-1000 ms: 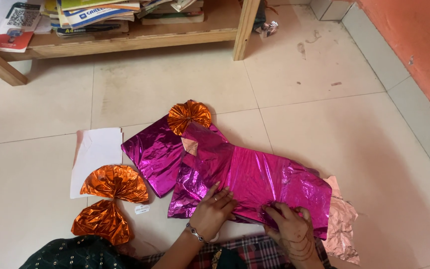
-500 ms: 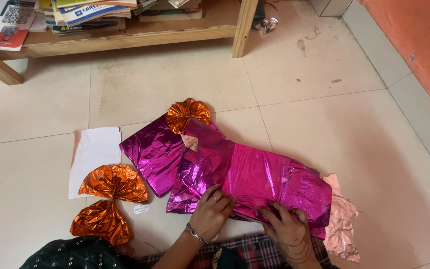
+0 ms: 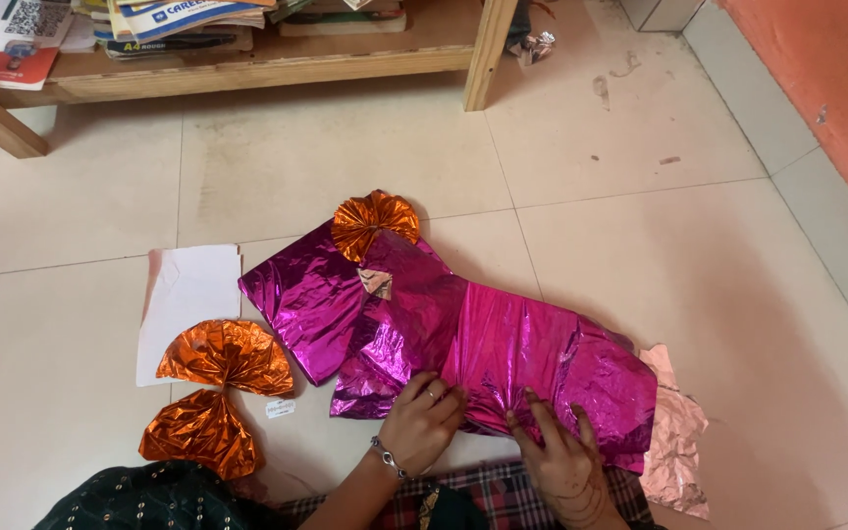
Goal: The person wraps a rectangular box with pink metallic wrapping paper, folds the edges, and secures them with tape. They then attach an orange decorative bow to the top of the wrapped gift.
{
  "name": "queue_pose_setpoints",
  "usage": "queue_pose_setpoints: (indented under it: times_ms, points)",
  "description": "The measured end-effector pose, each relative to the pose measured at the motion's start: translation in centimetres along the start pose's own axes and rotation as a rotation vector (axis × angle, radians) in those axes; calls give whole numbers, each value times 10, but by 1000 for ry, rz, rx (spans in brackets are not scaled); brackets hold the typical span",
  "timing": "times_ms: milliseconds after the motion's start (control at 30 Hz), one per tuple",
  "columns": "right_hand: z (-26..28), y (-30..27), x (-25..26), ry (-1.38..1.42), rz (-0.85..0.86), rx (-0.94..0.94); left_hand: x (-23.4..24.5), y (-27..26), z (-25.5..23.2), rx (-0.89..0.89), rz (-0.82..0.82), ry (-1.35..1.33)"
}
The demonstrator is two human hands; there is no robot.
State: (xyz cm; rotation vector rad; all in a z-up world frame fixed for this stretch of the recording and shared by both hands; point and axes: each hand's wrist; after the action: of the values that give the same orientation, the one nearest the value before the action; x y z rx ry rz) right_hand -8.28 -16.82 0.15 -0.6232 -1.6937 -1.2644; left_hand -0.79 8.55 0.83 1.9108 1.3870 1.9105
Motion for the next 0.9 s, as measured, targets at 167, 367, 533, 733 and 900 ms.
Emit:
queue_pose_setpoints:
  times_ms: [167,367,533,733,900]
  points:
    - [5,5,3,-13,-18,10,3,1,-2,-2,7,5]
    - [9,17,22,120,77,-131,7,-3,-6,80,33,22]
    - [8,16,21,99,6,-91,-2,-8,-11,174,-22,-50]
    - [9,12,15,104,52,-58,-12,-12,-9,179,-25,1]
    - [18,24,22,76,86,-135,-9,-10,-13,192,11,50]
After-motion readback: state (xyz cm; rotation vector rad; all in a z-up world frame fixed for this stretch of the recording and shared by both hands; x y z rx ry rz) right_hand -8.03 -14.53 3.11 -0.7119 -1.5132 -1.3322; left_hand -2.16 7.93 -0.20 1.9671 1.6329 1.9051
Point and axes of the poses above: each hand's wrist, its own y-axis towards the middle knuckle, its own x-axis out of the back of the hand, z = x × y, and after that the axes turned 6 degrees about -z, right-handed
